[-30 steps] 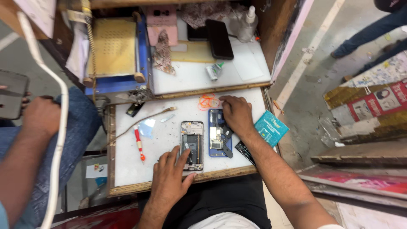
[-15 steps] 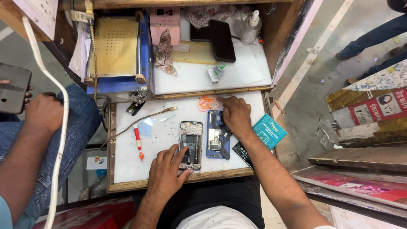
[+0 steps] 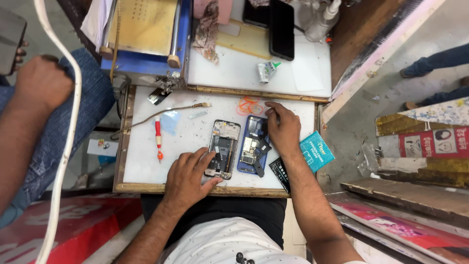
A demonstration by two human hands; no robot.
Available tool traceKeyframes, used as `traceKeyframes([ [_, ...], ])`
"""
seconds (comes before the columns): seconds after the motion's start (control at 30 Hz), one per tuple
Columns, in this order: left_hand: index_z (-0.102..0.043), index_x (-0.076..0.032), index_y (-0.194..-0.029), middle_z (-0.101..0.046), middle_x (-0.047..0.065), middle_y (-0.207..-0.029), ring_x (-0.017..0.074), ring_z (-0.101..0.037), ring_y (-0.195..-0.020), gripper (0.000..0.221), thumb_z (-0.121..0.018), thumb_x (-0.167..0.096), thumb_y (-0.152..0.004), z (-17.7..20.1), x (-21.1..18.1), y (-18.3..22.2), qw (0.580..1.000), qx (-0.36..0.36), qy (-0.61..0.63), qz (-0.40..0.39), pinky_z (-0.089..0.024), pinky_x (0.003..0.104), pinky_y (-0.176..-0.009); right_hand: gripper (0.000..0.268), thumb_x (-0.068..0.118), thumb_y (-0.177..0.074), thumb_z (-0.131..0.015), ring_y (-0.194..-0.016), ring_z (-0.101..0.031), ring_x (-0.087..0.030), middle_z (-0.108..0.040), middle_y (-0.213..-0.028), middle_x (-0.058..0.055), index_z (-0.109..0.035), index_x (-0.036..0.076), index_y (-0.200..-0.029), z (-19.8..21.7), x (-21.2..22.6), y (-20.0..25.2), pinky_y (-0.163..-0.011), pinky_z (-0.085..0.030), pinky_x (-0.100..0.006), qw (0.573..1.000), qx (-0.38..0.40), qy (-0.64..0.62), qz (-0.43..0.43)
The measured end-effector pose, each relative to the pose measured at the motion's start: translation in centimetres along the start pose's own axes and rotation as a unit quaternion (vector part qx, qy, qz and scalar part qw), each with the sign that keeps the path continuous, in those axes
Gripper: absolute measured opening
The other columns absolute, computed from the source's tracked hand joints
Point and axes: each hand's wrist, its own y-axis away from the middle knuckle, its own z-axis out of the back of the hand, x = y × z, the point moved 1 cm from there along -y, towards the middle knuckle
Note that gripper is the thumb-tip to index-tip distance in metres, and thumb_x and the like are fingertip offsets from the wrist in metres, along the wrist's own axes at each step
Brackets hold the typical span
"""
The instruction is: The person disassembles and reassembles two smartphones on a workbench. They remove back covers, disconnect and reconnect ribbon cables, clean components with a toothbrush, and place back covers onto the devices. Tools such as a screwdriver and toothbrush are used throughout the process.
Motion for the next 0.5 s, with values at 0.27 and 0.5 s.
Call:
traceKeyframes([
  [0.27,-0.060,-0.016,-0.135,-0.056,0.007,-0.139,0.0307,-0.055,-0.111,0.079,-0.087,-0.043,-0.066,0.4,-0.4,-0.1,0.999,0.038,0.006,0.014,-0.049,0.047,-0.092,0.025,0.004,-0.095,-0.061,-0.094,-0.070,-0.032,-0.076,-0.105,-0.014,-0.074,0.006,-0.117,0.2,0.6,0.7,-0.085,-0.055,-0.041,0.998,-0.010,0.037,0.046],
  [0.5,-0.060,-0.017,-0.135,-0.057,0.003,-0.142,0.0283,-0.055,-0.111,0.076,-0.087,-0.041,-0.068,-0.4,0.2,-0.4,0.997,0.057,0.005,0.047,-0.050,0.045,-0.093,0.021,0.005,-0.101,-0.061,-0.099,-0.073,-0.029,-0.075,-0.111,-0.014,-0.072,0.006,-0.119,0.2,0.0,0.3,-0.084,-0.058,-0.036,0.999,-0.002,-0.022,0.039],
])
